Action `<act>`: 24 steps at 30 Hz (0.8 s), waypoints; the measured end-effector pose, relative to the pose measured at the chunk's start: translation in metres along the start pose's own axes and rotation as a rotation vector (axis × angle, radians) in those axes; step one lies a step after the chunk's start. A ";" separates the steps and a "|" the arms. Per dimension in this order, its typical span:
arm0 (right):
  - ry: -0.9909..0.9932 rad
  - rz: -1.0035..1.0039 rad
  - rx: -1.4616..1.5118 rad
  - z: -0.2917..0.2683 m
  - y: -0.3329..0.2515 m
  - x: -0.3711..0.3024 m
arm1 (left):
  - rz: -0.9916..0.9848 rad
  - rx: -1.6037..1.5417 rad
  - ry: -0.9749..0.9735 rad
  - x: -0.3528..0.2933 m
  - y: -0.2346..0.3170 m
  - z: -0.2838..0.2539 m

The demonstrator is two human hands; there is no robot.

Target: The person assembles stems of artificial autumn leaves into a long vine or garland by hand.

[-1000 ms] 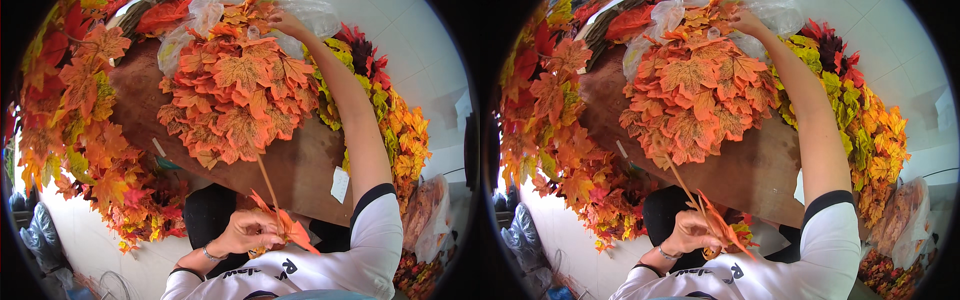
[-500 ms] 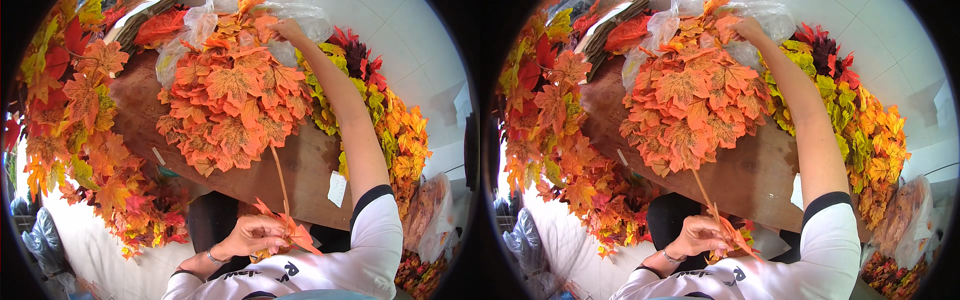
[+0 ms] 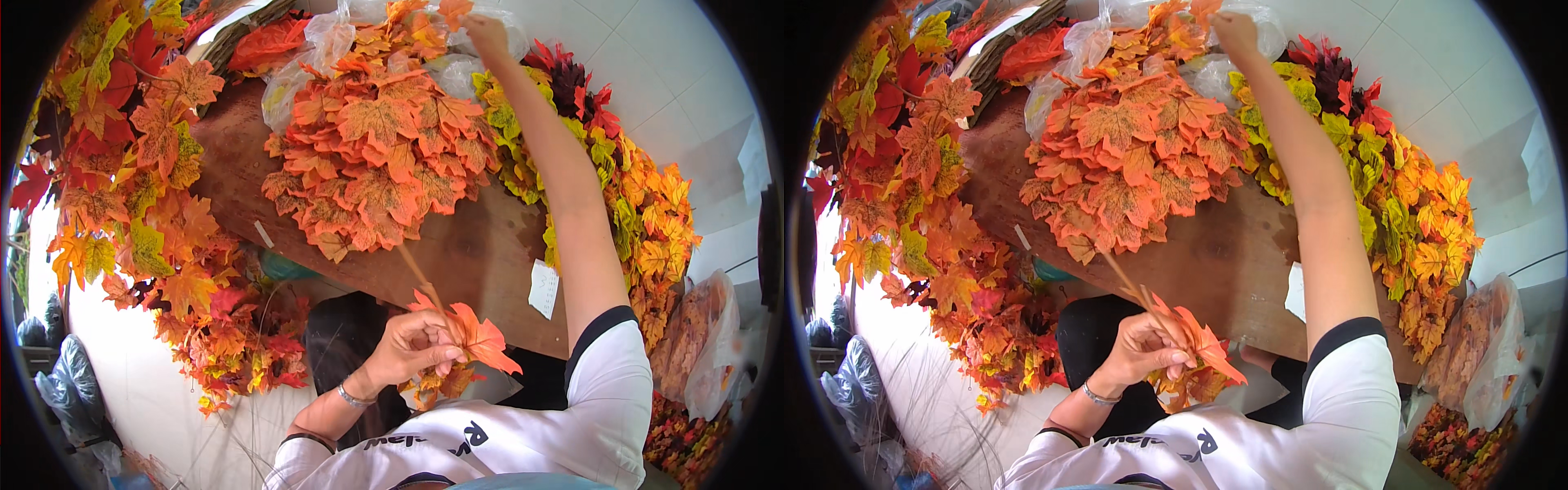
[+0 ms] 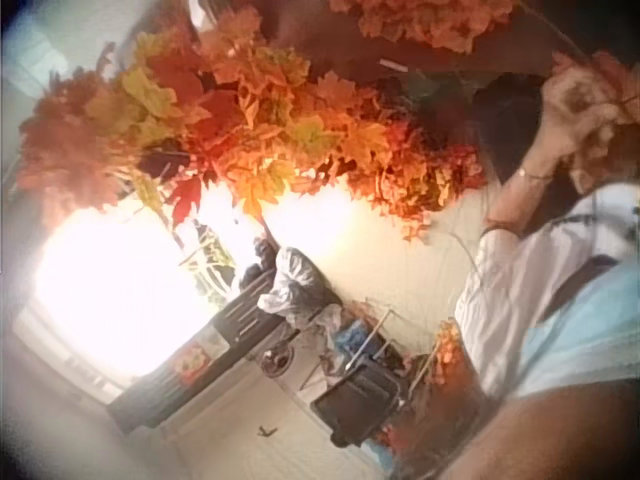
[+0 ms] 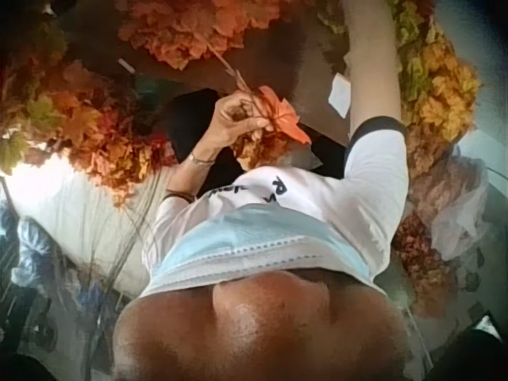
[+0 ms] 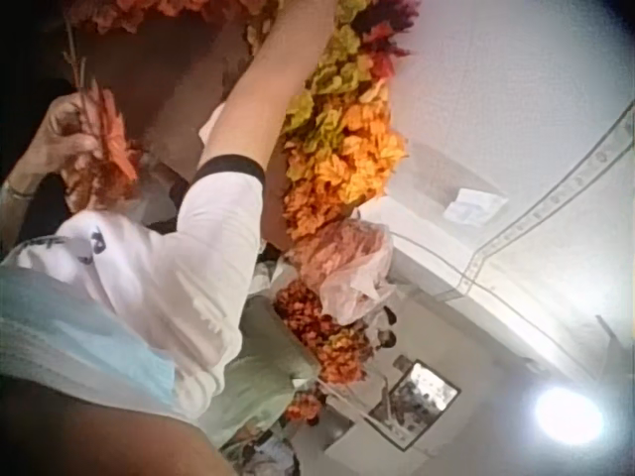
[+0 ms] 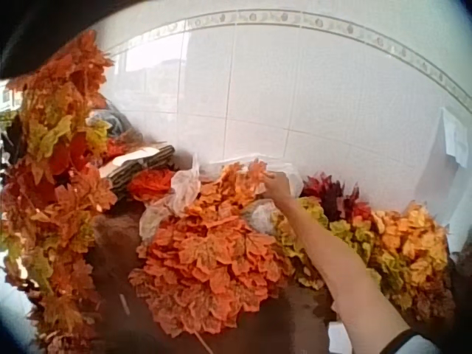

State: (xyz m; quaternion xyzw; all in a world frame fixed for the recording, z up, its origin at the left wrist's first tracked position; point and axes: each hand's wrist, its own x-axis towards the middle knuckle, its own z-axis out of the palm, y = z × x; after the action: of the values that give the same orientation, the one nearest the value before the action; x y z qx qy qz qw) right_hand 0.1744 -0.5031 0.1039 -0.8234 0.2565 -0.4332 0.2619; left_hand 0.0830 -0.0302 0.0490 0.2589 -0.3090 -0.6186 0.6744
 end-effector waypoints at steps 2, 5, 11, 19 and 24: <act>0.006 0.105 0.157 -0.032 -0.024 -0.011 | 0.001 -0.004 0.027 -0.002 0.003 0.002; -0.024 0.137 -0.337 -0.113 -0.054 -0.046 | -0.024 -0.003 0.054 -0.003 0.004 0.001; -0.069 -0.379 -0.587 -0.161 -0.176 -0.238 | -0.050 0.022 0.098 -0.012 0.005 0.002; -0.511 0.301 -0.225 -0.149 -0.158 -0.353 | -0.001 0.025 0.034 -0.007 -0.008 0.010; -0.354 0.148 -0.140 -0.150 -0.142 -0.354 | -0.019 -0.036 -0.124 -0.014 -0.005 0.014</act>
State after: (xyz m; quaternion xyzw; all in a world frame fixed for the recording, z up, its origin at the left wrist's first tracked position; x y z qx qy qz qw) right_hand -0.1000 -0.2008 0.0647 -0.8819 0.2956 -0.2422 0.2761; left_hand 0.0689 -0.0164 0.0533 0.2109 -0.3367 -0.6452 0.6526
